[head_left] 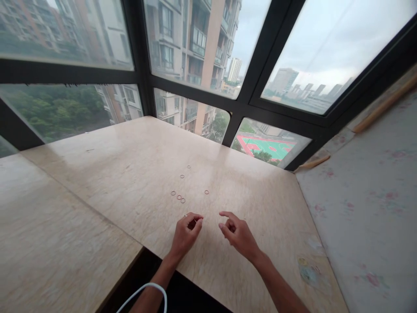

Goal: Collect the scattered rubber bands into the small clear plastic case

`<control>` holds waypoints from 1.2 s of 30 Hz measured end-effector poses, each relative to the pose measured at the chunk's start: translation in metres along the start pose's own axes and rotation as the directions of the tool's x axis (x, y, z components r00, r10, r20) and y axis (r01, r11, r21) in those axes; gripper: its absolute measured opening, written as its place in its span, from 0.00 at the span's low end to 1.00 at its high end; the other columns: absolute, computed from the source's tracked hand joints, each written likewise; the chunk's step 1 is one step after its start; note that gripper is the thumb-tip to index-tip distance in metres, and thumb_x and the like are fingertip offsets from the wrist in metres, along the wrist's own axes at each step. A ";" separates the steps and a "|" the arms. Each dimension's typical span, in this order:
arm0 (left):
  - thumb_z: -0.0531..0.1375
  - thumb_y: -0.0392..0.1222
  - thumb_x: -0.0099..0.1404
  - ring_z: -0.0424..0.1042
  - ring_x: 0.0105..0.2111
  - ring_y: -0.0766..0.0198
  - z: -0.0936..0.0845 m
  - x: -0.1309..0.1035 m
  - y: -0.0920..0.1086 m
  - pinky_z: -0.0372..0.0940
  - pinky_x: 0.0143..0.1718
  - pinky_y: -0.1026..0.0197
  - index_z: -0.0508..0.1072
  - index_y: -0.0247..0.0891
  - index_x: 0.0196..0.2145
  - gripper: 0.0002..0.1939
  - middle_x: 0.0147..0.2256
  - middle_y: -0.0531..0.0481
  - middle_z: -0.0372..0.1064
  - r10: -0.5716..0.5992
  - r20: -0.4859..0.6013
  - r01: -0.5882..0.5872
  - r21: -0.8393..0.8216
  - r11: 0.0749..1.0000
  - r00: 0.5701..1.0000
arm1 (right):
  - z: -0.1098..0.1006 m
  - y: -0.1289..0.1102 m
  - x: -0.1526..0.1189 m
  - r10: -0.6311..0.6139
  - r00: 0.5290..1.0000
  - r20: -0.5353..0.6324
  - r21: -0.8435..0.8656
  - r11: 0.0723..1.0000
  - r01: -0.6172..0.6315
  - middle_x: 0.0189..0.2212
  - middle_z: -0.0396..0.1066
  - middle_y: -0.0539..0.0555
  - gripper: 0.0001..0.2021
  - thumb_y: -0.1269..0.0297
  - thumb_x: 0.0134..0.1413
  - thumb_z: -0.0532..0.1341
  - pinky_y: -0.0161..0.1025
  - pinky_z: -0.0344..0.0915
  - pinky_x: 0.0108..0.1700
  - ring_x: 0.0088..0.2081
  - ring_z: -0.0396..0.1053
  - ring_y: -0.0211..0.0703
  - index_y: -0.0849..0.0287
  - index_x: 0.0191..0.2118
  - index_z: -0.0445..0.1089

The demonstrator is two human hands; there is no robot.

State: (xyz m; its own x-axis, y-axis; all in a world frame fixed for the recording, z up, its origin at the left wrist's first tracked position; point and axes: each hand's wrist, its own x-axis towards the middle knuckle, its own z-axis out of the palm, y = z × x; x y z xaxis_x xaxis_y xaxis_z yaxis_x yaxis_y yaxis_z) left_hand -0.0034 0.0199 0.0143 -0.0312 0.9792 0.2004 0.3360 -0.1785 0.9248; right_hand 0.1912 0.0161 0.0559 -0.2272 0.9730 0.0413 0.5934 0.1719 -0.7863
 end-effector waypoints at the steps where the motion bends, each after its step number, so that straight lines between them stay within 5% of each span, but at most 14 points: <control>1: 0.56 0.43 0.62 0.70 0.28 0.63 0.000 0.000 0.000 0.64 0.30 0.62 0.75 0.37 0.31 0.10 0.29 0.50 0.73 0.001 0.001 -0.001 -0.003 1.000 1.000 | 0.005 -0.005 0.012 -0.025 0.999 0.022 -0.012 1.000 0.025 0.18 0.64 0.42 0.16 0.61 0.57 0.56 0.30 0.59 0.22 0.17 0.60 0.32 0.59 0.49 0.67; 9: 0.55 0.41 0.62 0.69 0.27 0.64 0.000 0.000 -0.003 0.63 0.29 0.63 0.75 0.37 0.31 0.09 0.28 0.50 0.72 0.022 0.004 -0.022 -0.019 1.000 1.000 | 0.022 -0.011 0.092 0.010 0.995 0.100 -0.519 0.854 0.043 0.25 0.74 0.47 0.18 0.64 0.59 0.55 0.31 0.61 0.33 0.28 0.72 0.36 0.56 0.54 0.65; 16: 0.54 0.40 0.62 0.69 0.27 0.64 0.001 0.003 -0.003 0.63 0.29 0.62 0.74 0.38 0.30 0.09 0.27 0.50 0.72 0.038 -0.003 -0.038 -0.009 0.999 0.999 | 0.024 -0.002 0.131 0.073 0.988 0.133 -0.726 0.686 0.047 0.37 0.77 0.59 0.15 0.61 0.62 0.51 0.38 0.63 0.39 0.41 0.73 0.48 0.57 0.45 0.74; 27: 0.54 0.41 0.62 0.71 0.29 0.63 0.002 0.003 -0.005 0.65 0.31 0.61 0.75 0.38 0.31 0.10 0.29 0.49 0.73 0.036 -0.018 -0.036 0.002 0.999 0.999 | 0.027 -0.003 0.136 0.051 0.975 0.215 -0.814 0.562 0.150 0.40 0.75 0.67 0.18 0.60 0.66 0.48 0.42 0.63 0.43 0.44 0.73 0.51 0.62 0.43 0.72; 36: 0.55 0.42 0.62 0.72 0.30 0.62 0.002 0.004 -0.007 0.66 0.31 0.61 0.75 0.38 0.31 0.10 0.30 0.49 0.74 0.031 -0.030 -0.032 -0.009 0.999 0.999 | 0.019 0.008 0.116 0.022 0.986 0.167 -0.695 0.712 0.102 0.38 0.76 0.68 0.13 0.62 0.61 0.54 0.44 0.63 0.43 0.43 0.73 0.55 0.63 0.38 0.73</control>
State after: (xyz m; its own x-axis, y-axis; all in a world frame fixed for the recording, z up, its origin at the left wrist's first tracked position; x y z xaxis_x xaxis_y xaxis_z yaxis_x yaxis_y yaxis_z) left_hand -0.0041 0.0253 0.0075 -0.0490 0.9698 0.2389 0.3285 -0.2102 0.9208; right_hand 0.1552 0.1277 0.0427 -0.3396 0.9372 -0.0793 0.9360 0.3284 -0.1270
